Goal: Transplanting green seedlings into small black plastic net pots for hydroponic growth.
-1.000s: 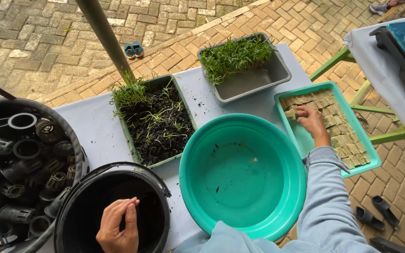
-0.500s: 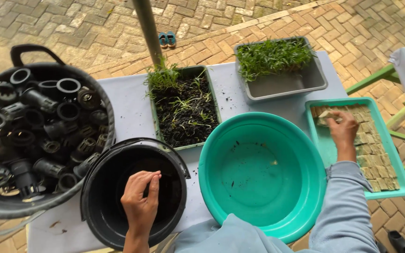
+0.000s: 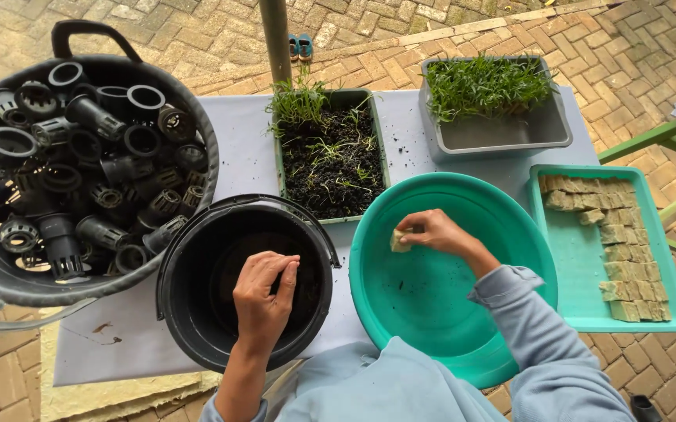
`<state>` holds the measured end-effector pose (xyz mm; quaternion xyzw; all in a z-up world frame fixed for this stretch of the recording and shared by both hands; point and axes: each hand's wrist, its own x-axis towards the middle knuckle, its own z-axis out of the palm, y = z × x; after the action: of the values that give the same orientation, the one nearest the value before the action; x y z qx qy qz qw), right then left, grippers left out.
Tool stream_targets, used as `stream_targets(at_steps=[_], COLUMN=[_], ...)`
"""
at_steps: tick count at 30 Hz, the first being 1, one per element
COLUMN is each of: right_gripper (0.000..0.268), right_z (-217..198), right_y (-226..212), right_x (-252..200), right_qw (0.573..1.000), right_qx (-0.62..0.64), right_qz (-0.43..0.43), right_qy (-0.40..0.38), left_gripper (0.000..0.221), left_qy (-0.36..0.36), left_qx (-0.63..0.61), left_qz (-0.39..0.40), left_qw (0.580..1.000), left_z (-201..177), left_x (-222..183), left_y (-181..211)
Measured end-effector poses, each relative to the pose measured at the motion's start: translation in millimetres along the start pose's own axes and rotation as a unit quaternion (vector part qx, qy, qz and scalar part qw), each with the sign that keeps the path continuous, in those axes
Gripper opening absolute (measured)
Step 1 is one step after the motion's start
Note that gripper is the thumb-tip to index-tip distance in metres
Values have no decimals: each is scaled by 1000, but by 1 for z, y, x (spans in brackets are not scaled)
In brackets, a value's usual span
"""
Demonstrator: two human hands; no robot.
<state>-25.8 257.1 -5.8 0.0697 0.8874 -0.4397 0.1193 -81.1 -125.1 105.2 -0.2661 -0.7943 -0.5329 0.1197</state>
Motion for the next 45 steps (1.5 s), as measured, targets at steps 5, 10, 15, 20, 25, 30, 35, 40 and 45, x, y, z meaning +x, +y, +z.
stream_targets(at_steps=[5,10,15,20,25,30,35,40,45], right_gripper=[40,41,37,41,28,20,20,29,22], right_z=[29,37,20,21,34,41,47,46,60], right_y=[39,42,6,-22,-15,-22,-23,-39,-32], right_x=[20,17,4,-9,-10,-11,-15,-27,-34], right_qw=[996,992,996,990,988,995,995,993,989], right_qx=[-90,-125,48,130,145,88,77,90,105], right_qz=[7,-2,57,53,52,32,36,36,50], right_qy=[-9,1,-50,-32,9,45,59,66,94], left_gripper=[7,7,6,7,7,6,6,6,7], left_qy=[0,-2,-15,-15,-14,-14,-20,-22,-17], left_qx=[-8,-12,-8,-18,-18,-28,-32,-40,-46], left_qz=[8,17,29,34,35,37,47,55,37], left_qw=[1000,1000,999,999,999,999,998,997,998], left_z=[-1,-1,-3,-3,-4,-3,-4,-5,-6], left_x=[-1,-1,1,1,0,-2,-2,-5,-7], left_y=[-2,-1,3,5,5,2,4,5,6])
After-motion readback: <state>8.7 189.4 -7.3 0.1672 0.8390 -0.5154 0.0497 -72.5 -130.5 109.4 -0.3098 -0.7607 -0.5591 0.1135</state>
